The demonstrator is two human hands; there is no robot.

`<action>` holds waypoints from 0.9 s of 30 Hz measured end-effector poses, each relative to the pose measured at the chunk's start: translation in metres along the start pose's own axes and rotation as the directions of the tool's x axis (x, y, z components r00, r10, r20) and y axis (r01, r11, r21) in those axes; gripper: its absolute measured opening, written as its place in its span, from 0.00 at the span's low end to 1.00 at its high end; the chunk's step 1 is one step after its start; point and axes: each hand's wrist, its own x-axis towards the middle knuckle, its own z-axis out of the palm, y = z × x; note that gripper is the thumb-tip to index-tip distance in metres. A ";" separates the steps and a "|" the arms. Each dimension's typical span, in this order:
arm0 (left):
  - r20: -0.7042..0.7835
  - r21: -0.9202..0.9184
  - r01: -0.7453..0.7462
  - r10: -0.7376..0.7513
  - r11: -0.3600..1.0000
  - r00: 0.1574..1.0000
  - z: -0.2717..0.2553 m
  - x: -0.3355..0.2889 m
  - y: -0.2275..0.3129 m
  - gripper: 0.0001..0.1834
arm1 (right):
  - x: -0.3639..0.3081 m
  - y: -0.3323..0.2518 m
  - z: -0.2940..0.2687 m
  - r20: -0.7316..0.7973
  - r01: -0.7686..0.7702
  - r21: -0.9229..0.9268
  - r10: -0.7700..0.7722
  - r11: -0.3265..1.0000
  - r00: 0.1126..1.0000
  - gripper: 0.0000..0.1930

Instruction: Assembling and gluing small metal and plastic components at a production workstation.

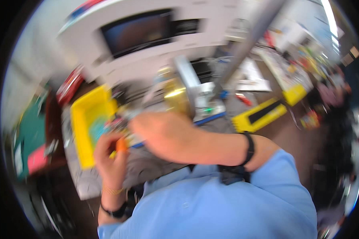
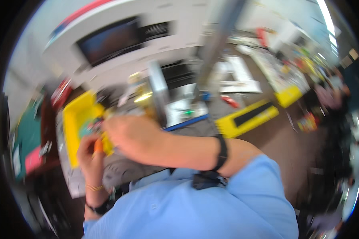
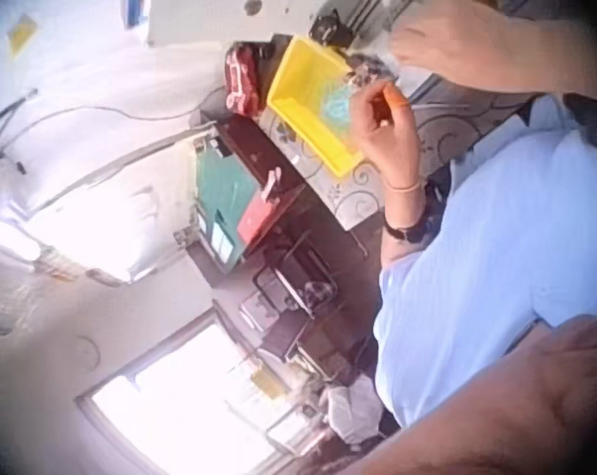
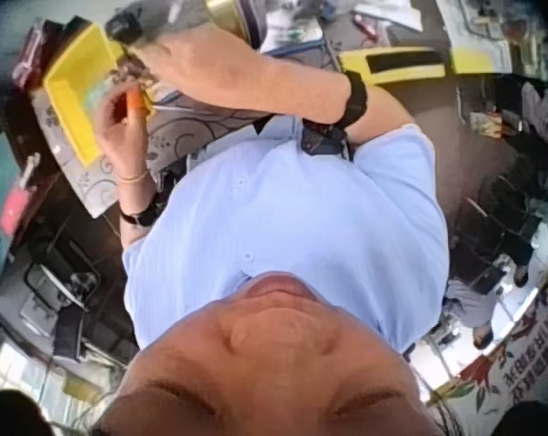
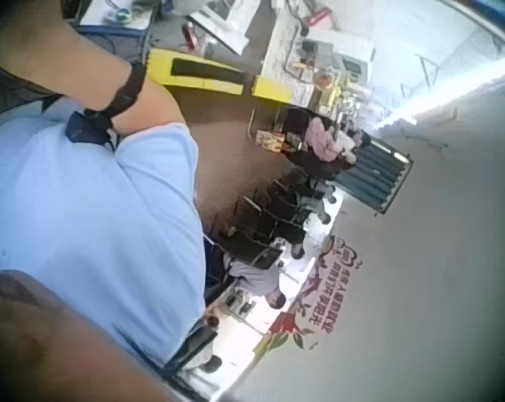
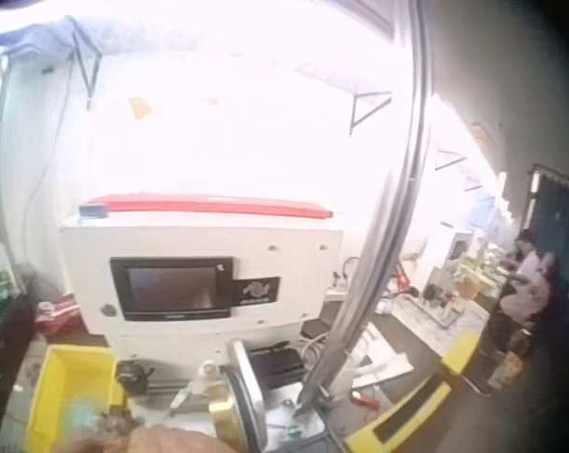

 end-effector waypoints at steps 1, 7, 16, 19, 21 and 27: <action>0.029 -0.013 -0.031 0.031 0.999 0.999 -0.001 0.004 0.000 0.08 | 0.002 0.000 -0.002 -0.056 -0.005 -0.043 0.003 0.999 0.998 0.06; 0.086 -0.072 0.030 -0.024 0.997 0.996 -0.006 -0.005 -0.002 0.08 | 0.023 0.004 0.012 -0.064 0.026 -0.160 -0.037 0.987 0.997 0.06; 0.283 -0.142 0.015 0.026 0.990 0.959 0.008 -0.007 -0.013 0.05 | 0.037 0.009 0.025 -0.004 -0.023 -0.131 0.023 0.991 1.000 0.08; 0.381 -0.152 0.043 0.019 0.988 0.924 0.012 -0.004 -0.015 0.08 | 0.036 0.011 0.024 0.029 -0.083 -0.131 0.087 0.988 0.996 0.05; 0.446 -0.152 0.054 0.020 0.987 0.895 0.015 -0.002 -0.015 0.10 | 0.036 0.009 0.024 0.029 -0.057 -0.223 0.065 0.973 0.997 0.08; 0.684 -0.202 0.306 -0.090 0.930 0.724 0.036 0.004 -0.020 0.21 | 0.053 0.009 -0.043 -0.082 0.013 -0.442 -0.055 0.897 0.995 0.10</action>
